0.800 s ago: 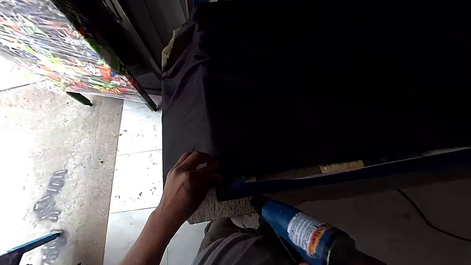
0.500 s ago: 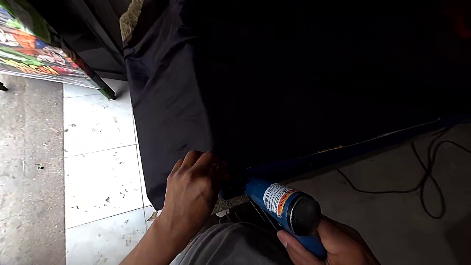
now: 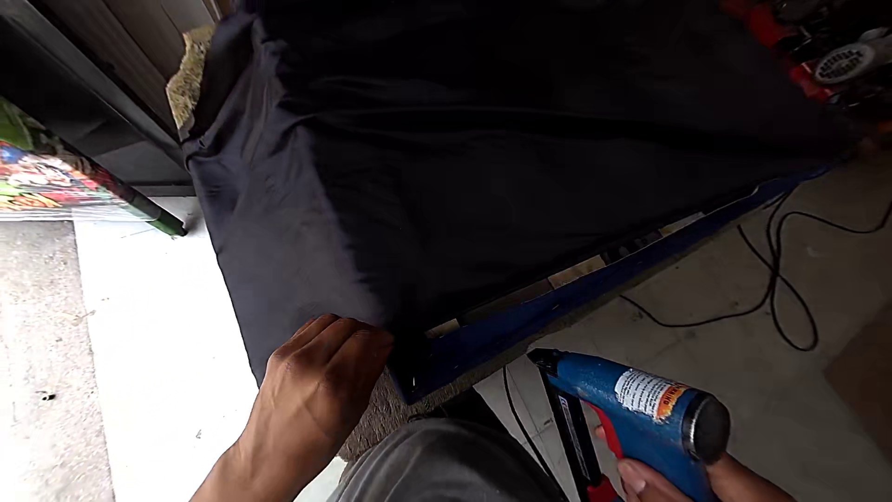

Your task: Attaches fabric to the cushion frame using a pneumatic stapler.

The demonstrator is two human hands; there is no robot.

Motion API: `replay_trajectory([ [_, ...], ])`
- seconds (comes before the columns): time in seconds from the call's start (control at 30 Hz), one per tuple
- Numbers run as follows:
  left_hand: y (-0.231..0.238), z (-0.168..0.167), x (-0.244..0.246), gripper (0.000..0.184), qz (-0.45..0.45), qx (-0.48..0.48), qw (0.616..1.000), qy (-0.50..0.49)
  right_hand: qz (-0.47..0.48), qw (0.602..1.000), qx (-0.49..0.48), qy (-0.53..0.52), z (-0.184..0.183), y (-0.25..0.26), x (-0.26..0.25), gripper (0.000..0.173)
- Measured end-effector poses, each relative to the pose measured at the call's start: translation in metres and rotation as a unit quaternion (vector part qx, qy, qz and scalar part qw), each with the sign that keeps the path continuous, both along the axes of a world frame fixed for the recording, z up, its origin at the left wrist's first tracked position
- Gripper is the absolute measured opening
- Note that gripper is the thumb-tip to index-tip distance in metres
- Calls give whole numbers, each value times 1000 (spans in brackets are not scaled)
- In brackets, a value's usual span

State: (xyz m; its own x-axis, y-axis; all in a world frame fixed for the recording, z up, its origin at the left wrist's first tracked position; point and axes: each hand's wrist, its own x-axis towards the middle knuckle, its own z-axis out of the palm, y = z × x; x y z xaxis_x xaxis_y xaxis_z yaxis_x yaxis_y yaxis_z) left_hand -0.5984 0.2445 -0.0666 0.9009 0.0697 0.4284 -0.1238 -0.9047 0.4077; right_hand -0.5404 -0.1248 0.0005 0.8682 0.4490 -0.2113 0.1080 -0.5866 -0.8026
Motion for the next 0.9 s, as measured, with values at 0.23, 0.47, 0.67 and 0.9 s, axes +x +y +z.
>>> replay_trajectory([
  [0.23, -1, 35, -15, 23, -133, 112, 984, -35, -47, 996, 71, 35, 4, -13, 3, 32],
  [0.47, -16, -16, -30, 25, -201, 144, 969, 20, -73, 995, 60, -44, 4, -17, 20, 28],
  [0.67, -17, -19, -30, 26, -212, 157, 964, 44, -58, 997, 18, -56, -2, -5, 35, 23],
  [0.9, -18, -24, -30, 24, -207, 139, 968, 28, -45, 996, -45, -61, -5, 7, 34, 23],
])
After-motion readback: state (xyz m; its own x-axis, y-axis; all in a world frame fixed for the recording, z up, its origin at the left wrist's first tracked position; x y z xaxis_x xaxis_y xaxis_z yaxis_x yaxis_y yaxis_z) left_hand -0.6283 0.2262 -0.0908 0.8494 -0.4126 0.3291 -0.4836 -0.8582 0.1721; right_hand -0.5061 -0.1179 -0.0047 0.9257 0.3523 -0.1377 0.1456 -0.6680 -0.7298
